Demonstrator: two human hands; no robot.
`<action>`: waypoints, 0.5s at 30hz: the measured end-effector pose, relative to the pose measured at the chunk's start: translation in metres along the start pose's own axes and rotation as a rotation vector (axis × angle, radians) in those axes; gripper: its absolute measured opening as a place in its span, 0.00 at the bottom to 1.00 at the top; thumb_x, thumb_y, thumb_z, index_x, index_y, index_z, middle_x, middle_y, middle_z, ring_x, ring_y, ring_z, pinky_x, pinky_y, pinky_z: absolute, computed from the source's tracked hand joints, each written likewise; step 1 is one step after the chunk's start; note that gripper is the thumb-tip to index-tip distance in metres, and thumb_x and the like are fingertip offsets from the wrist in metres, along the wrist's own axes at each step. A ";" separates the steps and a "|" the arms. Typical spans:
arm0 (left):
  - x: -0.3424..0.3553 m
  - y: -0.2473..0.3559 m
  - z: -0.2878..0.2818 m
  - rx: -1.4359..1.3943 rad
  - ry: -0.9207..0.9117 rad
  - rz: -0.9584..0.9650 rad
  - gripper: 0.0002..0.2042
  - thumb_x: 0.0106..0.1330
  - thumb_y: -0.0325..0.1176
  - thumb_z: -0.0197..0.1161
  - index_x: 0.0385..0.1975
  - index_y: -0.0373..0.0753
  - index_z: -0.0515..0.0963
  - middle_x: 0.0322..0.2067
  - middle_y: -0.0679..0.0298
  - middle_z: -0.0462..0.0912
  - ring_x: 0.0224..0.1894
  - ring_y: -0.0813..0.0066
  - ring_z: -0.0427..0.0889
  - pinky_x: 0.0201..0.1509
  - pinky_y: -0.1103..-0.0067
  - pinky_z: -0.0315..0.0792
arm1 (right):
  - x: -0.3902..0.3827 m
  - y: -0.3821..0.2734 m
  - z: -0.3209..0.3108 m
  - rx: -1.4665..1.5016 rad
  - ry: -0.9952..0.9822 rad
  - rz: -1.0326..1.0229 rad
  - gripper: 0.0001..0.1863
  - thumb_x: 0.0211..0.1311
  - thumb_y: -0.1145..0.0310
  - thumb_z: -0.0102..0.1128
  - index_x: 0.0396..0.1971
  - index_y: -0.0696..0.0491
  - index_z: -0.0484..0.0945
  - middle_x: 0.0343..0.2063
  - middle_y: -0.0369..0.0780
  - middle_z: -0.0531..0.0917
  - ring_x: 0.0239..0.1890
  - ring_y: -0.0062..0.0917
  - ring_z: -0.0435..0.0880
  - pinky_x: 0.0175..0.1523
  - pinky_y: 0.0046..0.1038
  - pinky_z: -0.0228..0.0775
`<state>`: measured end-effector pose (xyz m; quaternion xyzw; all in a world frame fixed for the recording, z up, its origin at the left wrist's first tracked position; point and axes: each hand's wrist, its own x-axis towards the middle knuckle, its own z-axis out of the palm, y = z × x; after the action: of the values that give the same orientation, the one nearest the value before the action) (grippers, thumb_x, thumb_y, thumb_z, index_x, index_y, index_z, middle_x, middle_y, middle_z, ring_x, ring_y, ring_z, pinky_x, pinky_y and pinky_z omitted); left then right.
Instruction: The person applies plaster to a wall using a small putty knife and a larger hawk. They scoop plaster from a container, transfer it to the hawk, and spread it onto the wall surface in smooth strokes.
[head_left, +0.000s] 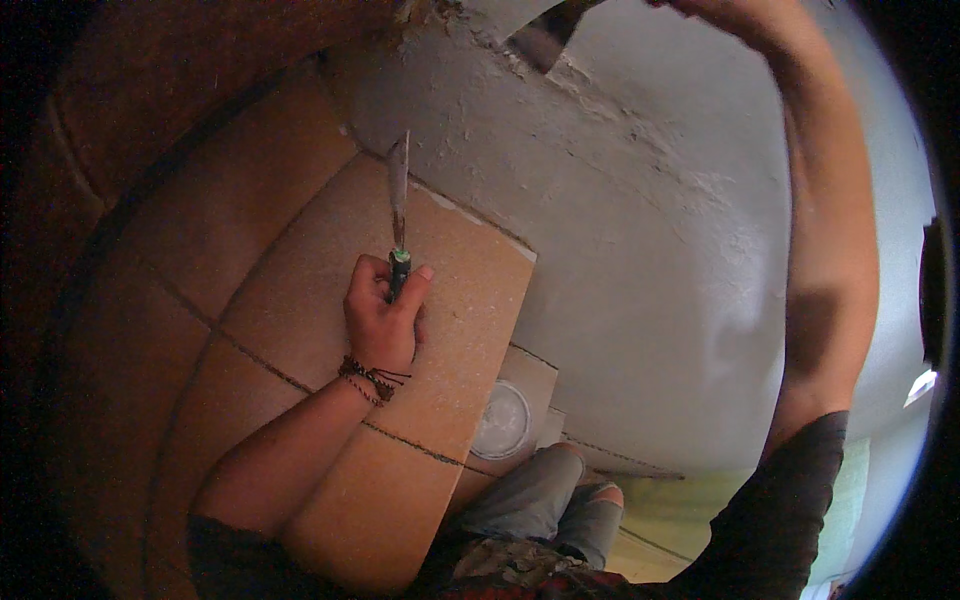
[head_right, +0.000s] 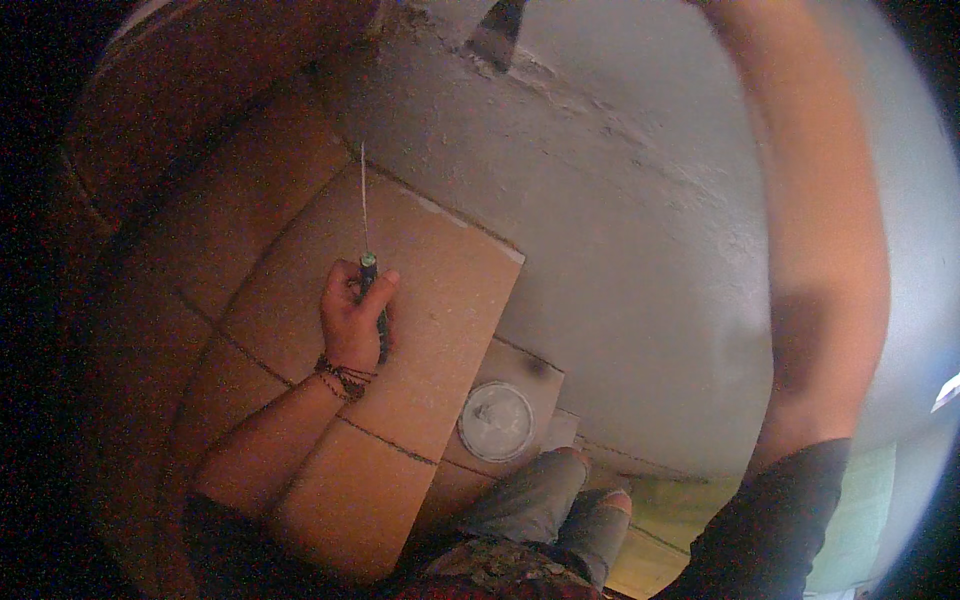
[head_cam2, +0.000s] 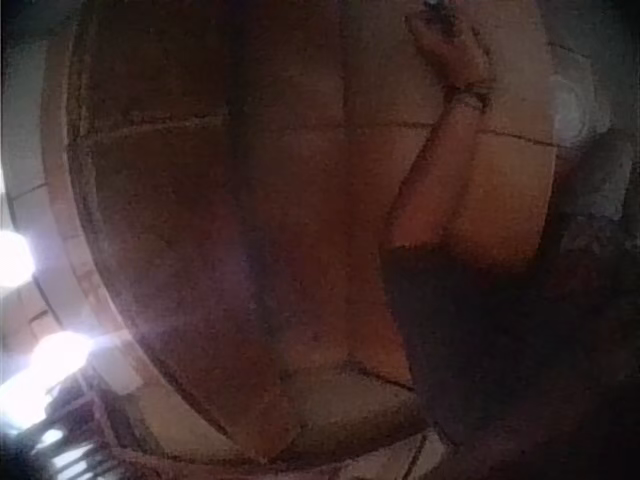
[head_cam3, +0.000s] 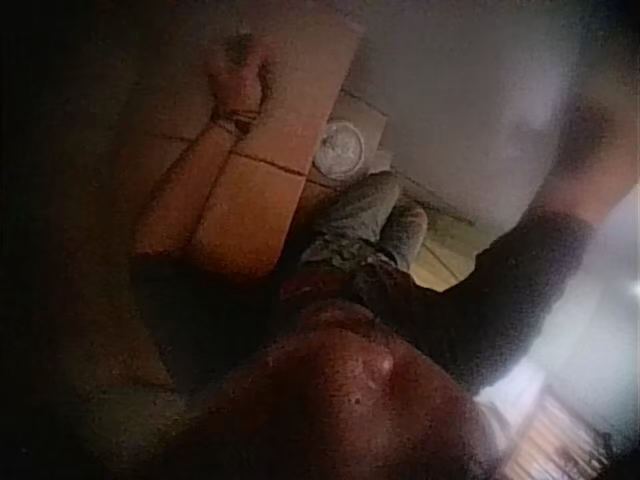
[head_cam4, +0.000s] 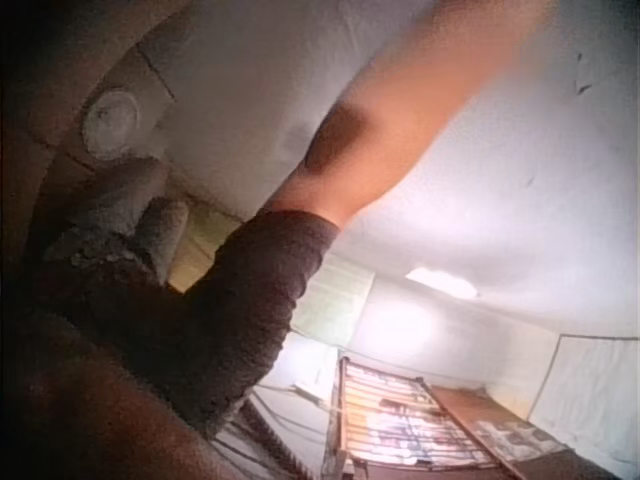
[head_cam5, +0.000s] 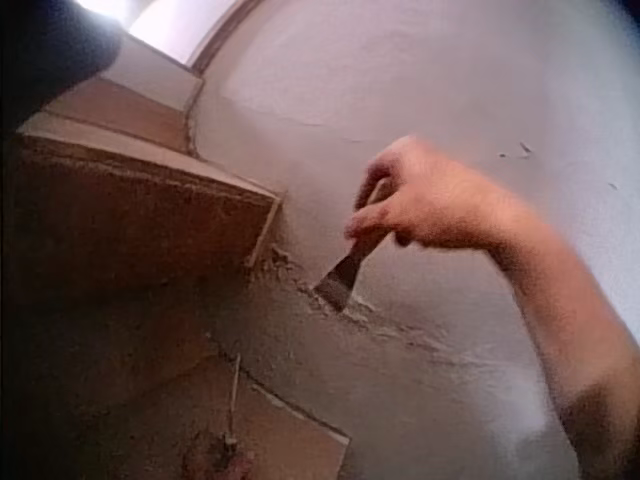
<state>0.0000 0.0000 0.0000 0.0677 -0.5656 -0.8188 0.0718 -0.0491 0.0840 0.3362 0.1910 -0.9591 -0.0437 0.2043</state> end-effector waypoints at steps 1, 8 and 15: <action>0.001 0.000 0.002 -0.012 -0.018 0.004 0.15 0.60 0.34 0.64 0.29 0.41 0.61 0.14 0.69 0.70 0.09 0.83 0.66 0.09 0.82 0.59 | -0.002 0.005 0.005 0.051 0.001 -0.045 0.12 0.55 0.69 0.65 0.32 0.64 0.80 0.27 0.43 0.84 0.25 0.22 0.81 0.30 0.23 0.74; 0.002 0.000 0.002 -0.026 -0.032 0.024 0.15 0.61 0.33 0.64 0.29 0.40 0.61 0.14 0.69 0.69 0.09 0.83 0.66 0.09 0.82 0.59 | 0.003 0.013 0.028 -0.038 0.122 -0.065 0.11 0.52 0.69 0.66 0.29 0.63 0.80 0.29 0.48 0.84 0.32 0.33 0.84 0.39 0.31 0.75; 0.000 -0.004 -0.010 -0.021 0.052 0.023 0.15 0.60 0.33 0.65 0.30 0.40 0.61 0.15 0.68 0.70 0.10 0.83 0.66 0.09 0.82 0.59 | 0.005 0.016 0.028 0.093 0.178 -0.162 0.11 0.54 0.71 0.64 0.30 0.65 0.78 0.28 0.48 0.84 0.31 0.30 0.84 0.38 0.29 0.75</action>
<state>0.0018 -0.0078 -0.0072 0.0817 -0.5556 -0.8218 0.0964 -0.0705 0.0969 0.3150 0.2803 -0.9195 0.0016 0.2755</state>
